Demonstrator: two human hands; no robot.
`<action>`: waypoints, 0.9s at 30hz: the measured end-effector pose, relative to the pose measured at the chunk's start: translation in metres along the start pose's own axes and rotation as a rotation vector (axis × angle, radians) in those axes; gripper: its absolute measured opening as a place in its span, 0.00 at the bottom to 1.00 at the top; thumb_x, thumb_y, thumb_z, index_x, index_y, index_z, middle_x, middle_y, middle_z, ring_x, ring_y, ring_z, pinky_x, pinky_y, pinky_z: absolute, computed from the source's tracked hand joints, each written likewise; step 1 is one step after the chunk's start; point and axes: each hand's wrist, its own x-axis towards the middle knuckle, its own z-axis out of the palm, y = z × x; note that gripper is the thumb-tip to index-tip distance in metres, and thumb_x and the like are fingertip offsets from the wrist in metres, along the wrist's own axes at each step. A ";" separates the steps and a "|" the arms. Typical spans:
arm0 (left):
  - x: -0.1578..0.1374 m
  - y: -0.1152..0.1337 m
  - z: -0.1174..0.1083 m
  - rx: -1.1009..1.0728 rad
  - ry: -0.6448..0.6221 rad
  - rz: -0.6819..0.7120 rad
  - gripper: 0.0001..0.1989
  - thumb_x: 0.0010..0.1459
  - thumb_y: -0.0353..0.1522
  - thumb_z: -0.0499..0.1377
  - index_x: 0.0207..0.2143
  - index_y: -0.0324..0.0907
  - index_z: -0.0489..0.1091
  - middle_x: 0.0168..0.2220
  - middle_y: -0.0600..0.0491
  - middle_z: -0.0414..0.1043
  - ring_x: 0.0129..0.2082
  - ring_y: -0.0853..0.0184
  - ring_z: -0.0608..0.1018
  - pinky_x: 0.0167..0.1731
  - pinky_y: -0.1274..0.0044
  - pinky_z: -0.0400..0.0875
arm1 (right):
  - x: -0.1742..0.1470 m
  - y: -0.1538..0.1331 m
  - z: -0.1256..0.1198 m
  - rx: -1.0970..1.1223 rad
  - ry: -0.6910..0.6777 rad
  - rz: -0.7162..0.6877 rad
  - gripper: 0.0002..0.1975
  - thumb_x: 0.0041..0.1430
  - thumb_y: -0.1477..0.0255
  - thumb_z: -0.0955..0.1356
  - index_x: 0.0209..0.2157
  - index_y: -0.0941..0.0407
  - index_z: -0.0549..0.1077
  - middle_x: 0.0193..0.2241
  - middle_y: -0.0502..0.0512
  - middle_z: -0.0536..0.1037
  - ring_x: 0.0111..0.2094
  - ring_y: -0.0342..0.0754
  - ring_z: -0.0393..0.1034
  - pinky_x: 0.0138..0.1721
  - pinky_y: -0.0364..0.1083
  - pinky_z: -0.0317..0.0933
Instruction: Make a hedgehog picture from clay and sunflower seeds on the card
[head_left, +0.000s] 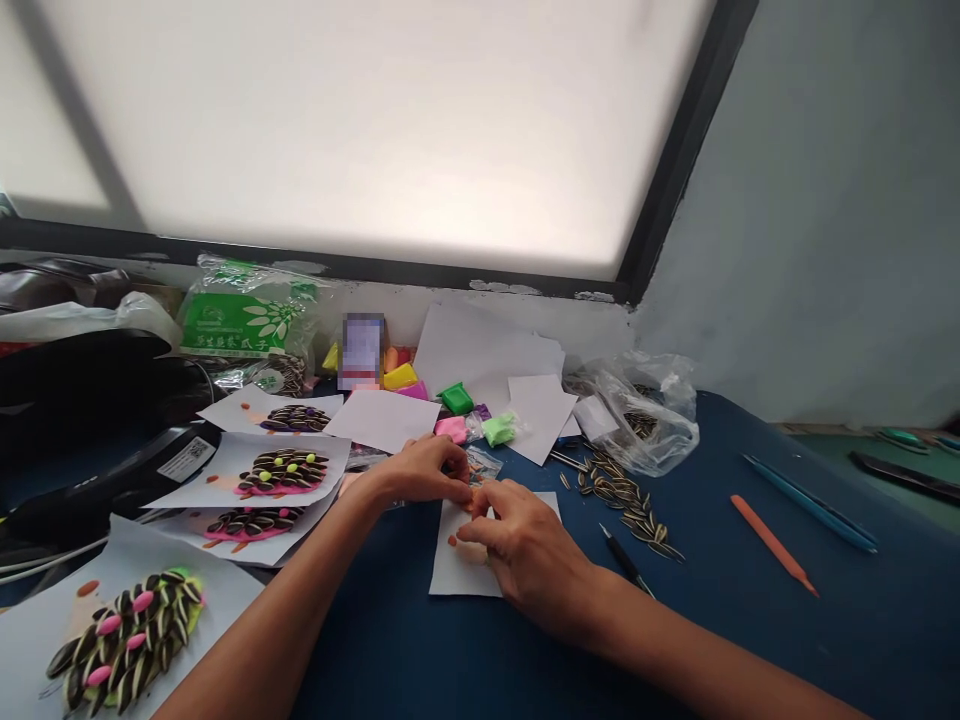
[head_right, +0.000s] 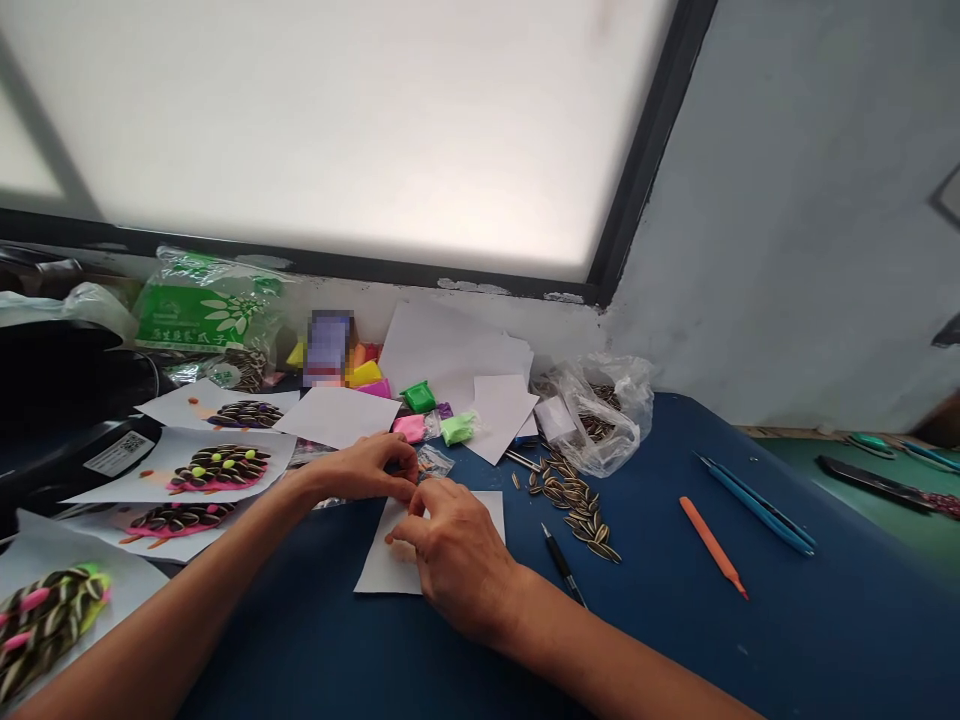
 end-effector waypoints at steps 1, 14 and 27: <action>0.000 0.000 0.000 -0.003 0.002 0.003 0.11 0.46 0.41 0.62 0.25 0.43 0.73 0.29 0.55 0.74 0.38 0.59 0.72 0.38 0.72 0.60 | -0.001 0.000 0.001 -0.001 0.013 -0.014 0.14 0.56 0.84 0.66 0.38 0.55 0.79 0.37 0.57 0.73 0.37 0.49 0.66 0.37 0.47 0.61; 0.002 -0.006 0.023 -0.194 0.251 -0.026 0.06 0.49 0.32 0.56 0.31 0.40 0.71 0.29 0.55 0.72 0.32 0.66 0.73 0.32 0.78 0.64 | 0.005 0.014 -0.014 -0.003 0.141 0.110 0.16 0.56 0.87 0.62 0.38 0.59 0.77 0.36 0.58 0.73 0.38 0.49 0.68 0.41 0.47 0.62; 0.008 -0.006 0.031 -0.084 0.327 -0.079 0.12 0.48 0.31 0.59 0.38 0.41 0.71 0.36 0.51 0.73 0.36 0.62 0.73 0.36 0.74 0.64 | 0.016 0.064 -0.021 0.070 0.013 0.483 0.08 0.60 0.77 0.65 0.39 0.60 0.76 0.38 0.59 0.78 0.40 0.51 0.72 0.42 0.45 0.61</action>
